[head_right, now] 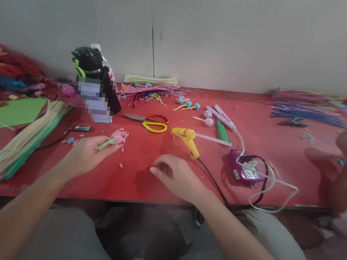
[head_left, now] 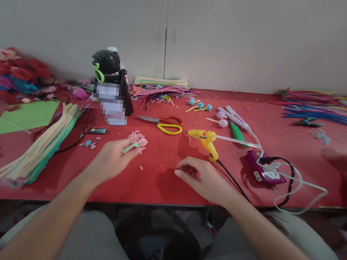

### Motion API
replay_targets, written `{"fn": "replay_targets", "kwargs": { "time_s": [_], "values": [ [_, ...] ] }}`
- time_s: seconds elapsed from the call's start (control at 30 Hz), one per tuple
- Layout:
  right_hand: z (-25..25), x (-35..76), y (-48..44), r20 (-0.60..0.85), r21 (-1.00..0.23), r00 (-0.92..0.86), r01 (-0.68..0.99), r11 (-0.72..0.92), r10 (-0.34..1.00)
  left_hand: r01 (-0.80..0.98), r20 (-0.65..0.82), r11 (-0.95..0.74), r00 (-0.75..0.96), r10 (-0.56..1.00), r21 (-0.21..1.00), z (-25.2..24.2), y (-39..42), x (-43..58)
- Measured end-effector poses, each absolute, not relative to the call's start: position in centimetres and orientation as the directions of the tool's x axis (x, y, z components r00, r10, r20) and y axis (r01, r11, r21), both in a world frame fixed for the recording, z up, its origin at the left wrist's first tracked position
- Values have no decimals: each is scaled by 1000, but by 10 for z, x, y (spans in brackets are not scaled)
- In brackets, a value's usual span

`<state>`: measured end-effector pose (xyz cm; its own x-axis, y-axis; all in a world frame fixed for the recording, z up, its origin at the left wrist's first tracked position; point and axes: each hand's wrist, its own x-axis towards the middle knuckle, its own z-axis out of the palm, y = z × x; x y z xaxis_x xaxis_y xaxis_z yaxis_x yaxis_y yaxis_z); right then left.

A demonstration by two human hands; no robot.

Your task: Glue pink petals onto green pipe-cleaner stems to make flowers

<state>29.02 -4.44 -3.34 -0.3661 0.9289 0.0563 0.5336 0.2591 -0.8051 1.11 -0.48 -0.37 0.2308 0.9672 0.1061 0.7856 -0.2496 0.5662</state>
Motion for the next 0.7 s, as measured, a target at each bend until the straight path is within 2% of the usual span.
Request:
{"fn": "replay_targets", "kwargs": {
  "time_s": [0.1,0.23,0.43,0.6,0.7],
  "values": [
    [-38,274,-47,39,-933,-332,324,153,942,660,58,-281,339,939,696,-8,-26,34],
    [-42,263,-50,4,-997,-367,72,33,930,626,-17,-281,425,905,728,-12,-43,47],
    [-41,261,-55,-45,-999,-387,6,-46,921,626,17,-383,508,861,679,-13,-44,47],
    [-40,261,-57,-23,-998,-400,-47,-46,916,557,-19,-323,521,854,765,-14,-44,51],
    [-40,262,-58,-50,-990,-390,-105,-98,919,516,7,-336,538,843,788,-13,-46,52]
  ]
}}
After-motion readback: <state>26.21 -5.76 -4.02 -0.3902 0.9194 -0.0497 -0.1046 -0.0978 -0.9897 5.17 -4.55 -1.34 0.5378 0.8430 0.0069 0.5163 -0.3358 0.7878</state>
